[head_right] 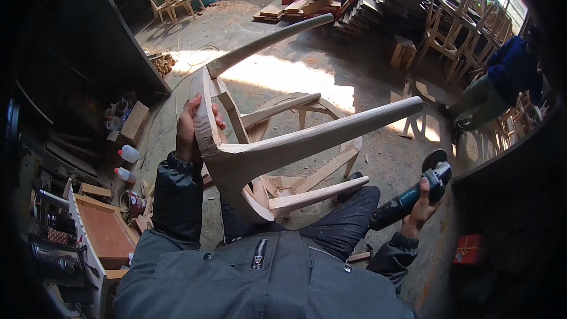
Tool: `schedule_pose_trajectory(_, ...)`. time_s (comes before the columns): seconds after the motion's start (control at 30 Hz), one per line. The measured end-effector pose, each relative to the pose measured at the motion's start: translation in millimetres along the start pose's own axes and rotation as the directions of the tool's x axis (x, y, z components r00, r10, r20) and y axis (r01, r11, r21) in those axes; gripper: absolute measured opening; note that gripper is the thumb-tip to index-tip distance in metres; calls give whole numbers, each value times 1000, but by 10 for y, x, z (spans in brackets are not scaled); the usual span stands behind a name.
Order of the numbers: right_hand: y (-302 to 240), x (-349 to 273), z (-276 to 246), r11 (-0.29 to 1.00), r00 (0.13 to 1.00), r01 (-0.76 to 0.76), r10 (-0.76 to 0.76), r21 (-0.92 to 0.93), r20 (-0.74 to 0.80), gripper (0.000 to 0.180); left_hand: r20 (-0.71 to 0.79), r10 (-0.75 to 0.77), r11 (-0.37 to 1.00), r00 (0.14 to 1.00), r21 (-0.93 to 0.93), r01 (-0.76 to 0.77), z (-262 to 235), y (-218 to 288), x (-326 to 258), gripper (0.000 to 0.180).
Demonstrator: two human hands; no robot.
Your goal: Sand the edges and joints of a wooden chair frame using an angle grinder.
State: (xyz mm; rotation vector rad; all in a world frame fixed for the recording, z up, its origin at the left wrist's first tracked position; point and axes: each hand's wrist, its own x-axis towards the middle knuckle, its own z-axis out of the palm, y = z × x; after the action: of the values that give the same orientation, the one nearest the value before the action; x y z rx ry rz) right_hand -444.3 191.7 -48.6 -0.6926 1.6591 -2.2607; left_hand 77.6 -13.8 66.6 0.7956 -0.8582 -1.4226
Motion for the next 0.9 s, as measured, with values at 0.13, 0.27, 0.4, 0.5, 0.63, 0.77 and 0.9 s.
schedule_pose_trajectory(0.13,307,-362,732,975,938,-221,216,-10,273,76,-52,28,997,998,77,-24,146,76,-76,28)
schedule_pose_trajectory(0.27,660,-654,1771,991,748,-93,132,-94,650,87,-28,26,997,999,70,-24,89,36,2,30)
schedule_pose_trajectory(0.4,227,-1063,3050,984,531,179,-110,16,840,95,-44,40,999,998,19,-39,126,72,-52,31)
schedule_pose_trajectory(0.5,31,-1166,3733,984,431,127,-165,121,887,99,-57,47,999,997,-1,-47,137,21,-58,39)
schedule_pose_trajectory(0.63,-354,-1143,4193,960,350,256,-201,113,915,101,-79,60,998,995,11,-59,231,61,-112,42)
schedule_pose_trajectory(0.77,-493,-1102,4391,942,267,326,-174,81,948,101,-92,51,998,994,-24,-54,208,78,-65,57)
schedule_pose_trajectory(0.9,-522,-1042,4421,939,244,342,-132,42,961,101,-71,57,998,996,-26,-59,218,67,-66,63)
